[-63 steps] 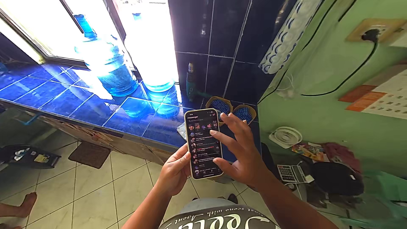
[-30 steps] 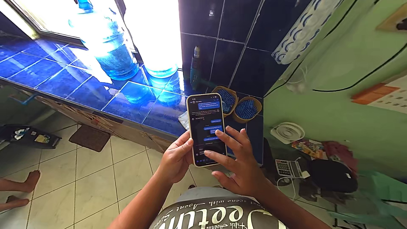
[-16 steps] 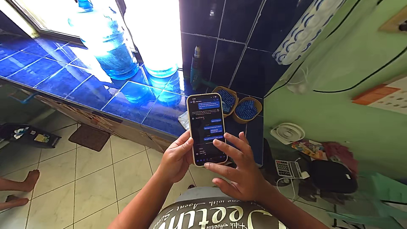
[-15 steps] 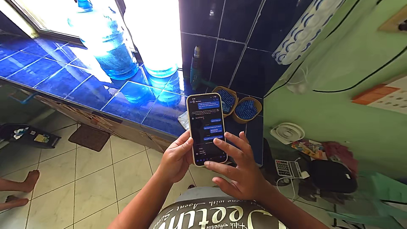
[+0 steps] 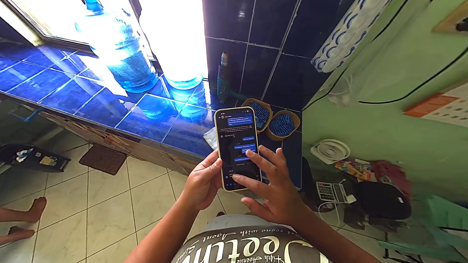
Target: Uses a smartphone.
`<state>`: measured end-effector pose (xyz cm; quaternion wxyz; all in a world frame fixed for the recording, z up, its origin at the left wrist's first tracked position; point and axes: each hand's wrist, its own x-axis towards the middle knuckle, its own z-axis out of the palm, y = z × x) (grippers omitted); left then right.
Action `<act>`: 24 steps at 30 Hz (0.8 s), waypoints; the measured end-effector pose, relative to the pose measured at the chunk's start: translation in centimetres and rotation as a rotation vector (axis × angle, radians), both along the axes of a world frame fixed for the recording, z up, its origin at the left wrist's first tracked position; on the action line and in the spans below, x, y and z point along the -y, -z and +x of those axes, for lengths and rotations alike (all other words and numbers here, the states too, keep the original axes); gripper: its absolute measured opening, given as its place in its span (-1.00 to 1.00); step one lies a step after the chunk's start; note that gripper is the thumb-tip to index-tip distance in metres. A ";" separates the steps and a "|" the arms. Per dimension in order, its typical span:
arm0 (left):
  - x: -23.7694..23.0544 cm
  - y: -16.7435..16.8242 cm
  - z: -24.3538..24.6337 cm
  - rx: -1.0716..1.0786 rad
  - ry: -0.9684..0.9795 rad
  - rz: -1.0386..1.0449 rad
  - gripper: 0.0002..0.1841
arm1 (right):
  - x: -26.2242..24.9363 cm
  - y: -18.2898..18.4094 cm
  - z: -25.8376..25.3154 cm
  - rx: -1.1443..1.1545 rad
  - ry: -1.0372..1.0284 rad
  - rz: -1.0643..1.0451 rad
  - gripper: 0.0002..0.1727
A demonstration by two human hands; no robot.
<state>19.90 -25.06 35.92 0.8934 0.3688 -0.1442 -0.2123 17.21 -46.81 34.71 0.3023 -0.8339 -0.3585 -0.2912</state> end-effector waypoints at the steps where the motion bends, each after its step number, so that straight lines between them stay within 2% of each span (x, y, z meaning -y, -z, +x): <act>1: 0.0 0.0 0.0 0.001 -0.001 -0.001 -0.59 | 0.0 0.0 0.0 -0.006 0.002 -0.011 -0.54; 12: 0.0 -0.1 -0.1 0.024 0.002 0.018 -0.59 | -0.1 0.2 0.3 -0.008 0.005 -0.024 -0.57; 18: -0.1 0.3 0.0 0.033 0.016 -0.018 -0.60 | 0.0 -0.3 0.6 -0.044 -0.012 0.075 -0.50; 24: 0.0 0.2 -0.1 0.022 0.007 -0.008 -0.60 | -0.6 -0.9 1.3 -0.047 0.010 -0.008 -0.46</act>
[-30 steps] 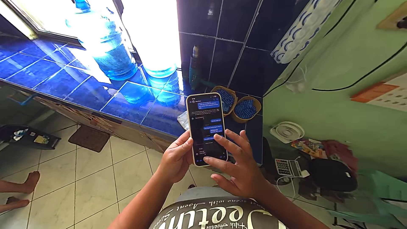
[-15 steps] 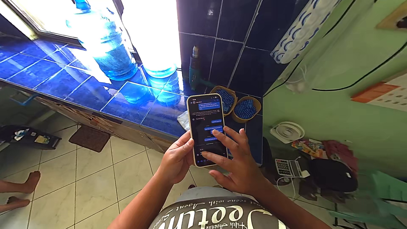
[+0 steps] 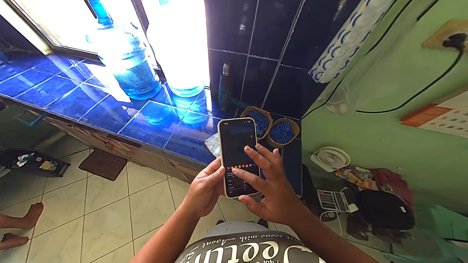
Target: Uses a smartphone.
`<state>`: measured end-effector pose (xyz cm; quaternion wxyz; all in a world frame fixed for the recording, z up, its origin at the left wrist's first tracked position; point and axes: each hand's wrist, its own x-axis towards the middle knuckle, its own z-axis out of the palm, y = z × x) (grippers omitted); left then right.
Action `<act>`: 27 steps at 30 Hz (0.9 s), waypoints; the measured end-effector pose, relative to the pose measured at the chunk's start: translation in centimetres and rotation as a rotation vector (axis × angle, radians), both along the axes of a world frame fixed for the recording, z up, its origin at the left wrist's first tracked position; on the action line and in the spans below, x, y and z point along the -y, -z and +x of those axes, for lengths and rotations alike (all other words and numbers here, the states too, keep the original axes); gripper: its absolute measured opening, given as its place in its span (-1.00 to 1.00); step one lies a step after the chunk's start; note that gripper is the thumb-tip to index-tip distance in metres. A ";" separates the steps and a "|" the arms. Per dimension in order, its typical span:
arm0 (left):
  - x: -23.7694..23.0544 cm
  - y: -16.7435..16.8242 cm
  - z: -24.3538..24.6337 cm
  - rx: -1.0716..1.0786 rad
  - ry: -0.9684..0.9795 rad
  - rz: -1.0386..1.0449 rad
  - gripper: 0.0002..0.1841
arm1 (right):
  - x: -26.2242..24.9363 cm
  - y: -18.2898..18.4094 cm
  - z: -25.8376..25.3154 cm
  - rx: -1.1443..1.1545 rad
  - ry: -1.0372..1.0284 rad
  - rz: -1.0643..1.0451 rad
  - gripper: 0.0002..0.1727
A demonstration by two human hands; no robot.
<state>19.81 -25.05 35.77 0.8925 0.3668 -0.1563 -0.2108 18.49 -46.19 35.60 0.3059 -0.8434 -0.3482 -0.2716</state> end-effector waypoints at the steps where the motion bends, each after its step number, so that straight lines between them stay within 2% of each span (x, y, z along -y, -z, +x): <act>1: 0.0 0.0 0.0 0.001 -0.002 0.001 -0.60 | -0.1 -0.1 0.0 -0.001 -0.001 -0.014 -0.46; 6: 0.0 0.0 -0.2 0.002 -0.015 0.020 -0.60 | -0.7 -0.4 0.3 0.000 0.004 -0.050 -0.45; 11: -0.3 0.4 -0.2 0.010 -0.030 0.008 -0.59 | 1.7 -0.5 0.2 -0.103 0.039 0.331 -0.42; 13: -0.3 0.5 -0.1 0.025 -0.038 0.021 -0.58 | 2.8 0.0 0.6 -0.394 -0.030 0.484 -0.35; 16: 0.5 0.7 0.1 0.031 -0.035 0.061 -0.57 | 3.1 0.6 0.9 -0.984 -0.336 0.769 -0.25; 18: 1.3 1.0 0.4 0.033 -0.011 0.080 -0.57 | 2.8 1.3 0.6 -1.162 -0.518 0.917 -0.15; 22: 3.2 1.0 1.2 0.060 0.101 0.107 -0.56 | 3.6 2.0 -0.5 -1.128 -0.592 0.952 -0.04; 27: 6.2 1.9 2.1 0.181 0.311 0.162 -0.38 | 7.1 2.1 -1.9 -1.122 -0.482 0.930 0.07</act>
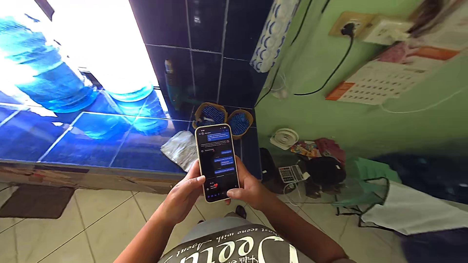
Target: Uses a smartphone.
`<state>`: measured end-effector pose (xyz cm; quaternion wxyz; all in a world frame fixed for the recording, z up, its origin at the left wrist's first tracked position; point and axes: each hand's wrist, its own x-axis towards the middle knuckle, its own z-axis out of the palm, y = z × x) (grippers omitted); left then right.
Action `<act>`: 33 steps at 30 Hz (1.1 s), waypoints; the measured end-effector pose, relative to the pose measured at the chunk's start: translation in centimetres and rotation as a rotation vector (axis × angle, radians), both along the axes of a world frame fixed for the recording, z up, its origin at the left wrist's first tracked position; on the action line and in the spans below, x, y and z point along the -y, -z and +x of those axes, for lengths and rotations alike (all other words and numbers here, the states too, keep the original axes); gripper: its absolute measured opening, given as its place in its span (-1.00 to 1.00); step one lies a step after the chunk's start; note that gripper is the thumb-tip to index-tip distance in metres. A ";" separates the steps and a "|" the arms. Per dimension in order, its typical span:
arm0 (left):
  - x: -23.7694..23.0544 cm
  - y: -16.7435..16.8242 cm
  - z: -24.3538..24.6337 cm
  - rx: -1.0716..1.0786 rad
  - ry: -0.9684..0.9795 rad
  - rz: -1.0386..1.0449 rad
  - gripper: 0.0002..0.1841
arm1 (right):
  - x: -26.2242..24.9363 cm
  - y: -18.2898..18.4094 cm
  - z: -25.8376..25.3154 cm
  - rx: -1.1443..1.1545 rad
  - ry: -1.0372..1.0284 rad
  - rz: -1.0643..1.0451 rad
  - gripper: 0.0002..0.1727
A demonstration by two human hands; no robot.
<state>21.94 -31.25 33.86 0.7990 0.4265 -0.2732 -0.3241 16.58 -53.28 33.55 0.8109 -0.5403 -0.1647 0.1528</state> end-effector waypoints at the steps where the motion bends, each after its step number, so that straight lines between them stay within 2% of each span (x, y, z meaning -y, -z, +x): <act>1: 0.9 0.2 0.0 -0.007 0.005 0.002 -0.36 | 0.6 -0.1 -0.3 -0.006 0.027 -0.031 0.09; 6: 4.8 0.5 0.2 -0.021 0.010 0.008 -0.37 | 3.3 -0.5 -0.9 -0.045 0.154 -0.124 0.05; 10: 7.2 0.6 0.8 0.026 0.036 0.031 -0.32 | 6.4 0.7 -0.3 0.002 0.072 -0.006 0.10; 15: 10.1 0.7 1.3 0.029 0.059 0.009 -0.23 | 10.1 0.9 1.0 -0.040 -0.024 0.096 -0.14; 18: 11.9 0.5 1.3 0.031 0.004 0.023 -0.19 | 11.9 1.0 2.0 -0.056 -0.067 0.110 -0.26; 24: 15.2 0.2 1.6 0.017 -0.172 0.088 -0.29 | 14.6 0.7 4.0 -0.044 -0.090 0.077 -0.30; 33: 16.7 1.6 2.3 0.061 -0.219 0.045 -0.28 | 16.4 1.4 6.1 -0.062 -0.108 0.075 -0.43</act>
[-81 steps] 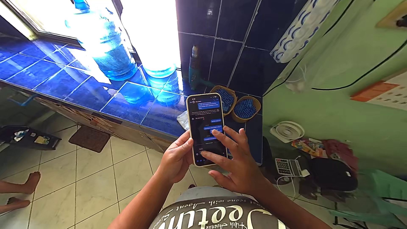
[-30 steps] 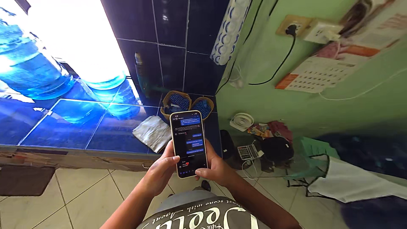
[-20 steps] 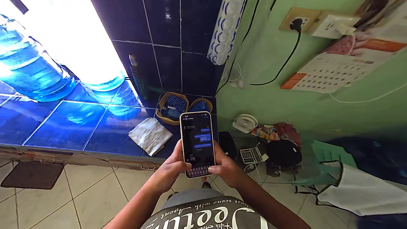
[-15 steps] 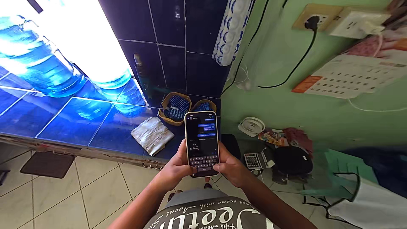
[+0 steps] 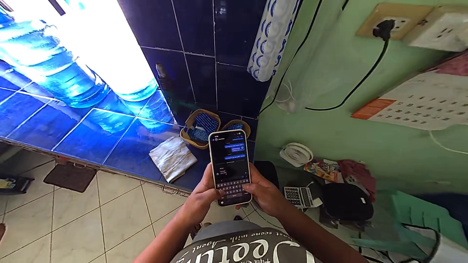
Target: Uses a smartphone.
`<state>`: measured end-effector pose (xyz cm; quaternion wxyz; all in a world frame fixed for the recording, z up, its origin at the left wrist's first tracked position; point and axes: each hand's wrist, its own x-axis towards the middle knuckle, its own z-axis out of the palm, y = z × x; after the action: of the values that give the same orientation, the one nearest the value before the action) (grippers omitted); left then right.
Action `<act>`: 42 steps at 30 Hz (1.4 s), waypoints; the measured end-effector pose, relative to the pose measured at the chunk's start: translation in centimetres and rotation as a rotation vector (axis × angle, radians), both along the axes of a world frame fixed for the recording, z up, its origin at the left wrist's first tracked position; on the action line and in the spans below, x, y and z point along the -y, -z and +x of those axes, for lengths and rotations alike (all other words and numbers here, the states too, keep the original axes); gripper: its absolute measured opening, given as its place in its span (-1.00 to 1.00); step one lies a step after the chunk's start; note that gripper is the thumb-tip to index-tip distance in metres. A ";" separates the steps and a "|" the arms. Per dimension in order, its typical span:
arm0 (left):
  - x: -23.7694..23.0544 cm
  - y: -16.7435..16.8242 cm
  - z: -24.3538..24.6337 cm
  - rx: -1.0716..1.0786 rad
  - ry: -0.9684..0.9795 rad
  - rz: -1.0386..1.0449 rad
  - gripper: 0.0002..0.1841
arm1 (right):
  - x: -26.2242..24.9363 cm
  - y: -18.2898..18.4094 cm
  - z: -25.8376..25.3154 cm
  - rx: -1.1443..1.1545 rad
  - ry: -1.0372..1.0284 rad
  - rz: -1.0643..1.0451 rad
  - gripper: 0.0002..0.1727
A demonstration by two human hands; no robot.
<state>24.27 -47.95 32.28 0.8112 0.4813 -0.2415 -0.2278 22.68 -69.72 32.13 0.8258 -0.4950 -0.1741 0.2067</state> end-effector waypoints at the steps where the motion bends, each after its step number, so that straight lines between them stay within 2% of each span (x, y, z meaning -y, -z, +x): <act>1: -0.1 0.0 0.0 0.002 -0.010 0.007 -0.29 | -0.1 0.0 0.1 0.004 -0.011 0.003 -0.42; 7: -1.6 -0.5 -0.1 0.016 -0.025 0.015 -0.32 | -2.2 -0.5 -0.2 0.025 0.038 -0.063 -0.30; 11: -3.4 -0.9 -0.7 0.082 0.013 0.021 -0.28 | -6.0 -1.7 -0.9 -0.033 0.336 -0.257 -0.26; 12: -4.0 -1.0 -0.9 0.079 0.012 0.025 -0.25 | -6.8 -1.8 -0.9 -0.035 0.349 -0.266 -0.25; 15: -6.6 -1.4 -1.4 0.048 -0.020 0.020 -0.21 | -8.2 -1.1 -1.1 0.064 0.148 -0.142 -0.09; 17: -8.2 -1.5 -1.9 0.036 -0.058 0.028 -0.25 | -9.5 -1.1 -1.4 0.084 0.082 -0.131 -0.06; 20: -10.1 -1.5 -2.5 0.034 -0.100 0.027 -0.32 | -11.9 -1.1 -2.0 0.079 0.098 -0.104 -0.19; 23: -12.0 -1.4 -3.2 0.037 -0.095 0.002 -0.28 | -14.3 -1.6 -2.6 0.006 0.182 -0.093 -0.40; 29: -14.6 -1.4 -4.2 0.001 -0.126 0.000 -0.30 | -16.9 -0.7 -3.4 0.016 0.149 -0.045 -0.38; 34: -15.5 -1.0 -4.5 -0.010 -0.086 -0.031 -0.34 | -17.8 -0.8 -4.1 -0.071 0.226 -0.054 -0.49; 36: -15.5 -0.9 -4.4 -0.033 -0.085 -0.038 -0.32 | -17.1 -0.4 -4.0 -0.001 0.174 -0.065 -0.42; 37: -15.4 -0.8 -4.4 -0.048 -0.085 -0.047 -0.31 | -16.4 -0.3 -3.8 0.061 0.170 -0.107 -0.27; 38: -15.3 -0.8 -4.4 -0.064 -0.084 -0.054 -0.31 | -15.7 -0.3 -3.6 0.129 0.211 -0.179 -0.11; 39: -15.2 -0.9 -4.4 -0.084 -0.085 -0.062 -0.33 | -15.0 -0.4 -3.3 0.198 0.308 -0.255 -0.06; 42: -14.2 -1.2 -4.6 -0.120 -0.080 -0.060 -0.34 | -12.3 -1.2 -2.6 0.459 0.608 -0.433 -0.23</act>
<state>19.65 -33.75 33.47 0.8469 0.4515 -0.1798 -0.2161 20.07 -57.43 33.33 0.6662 -0.7186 -0.1521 -0.1291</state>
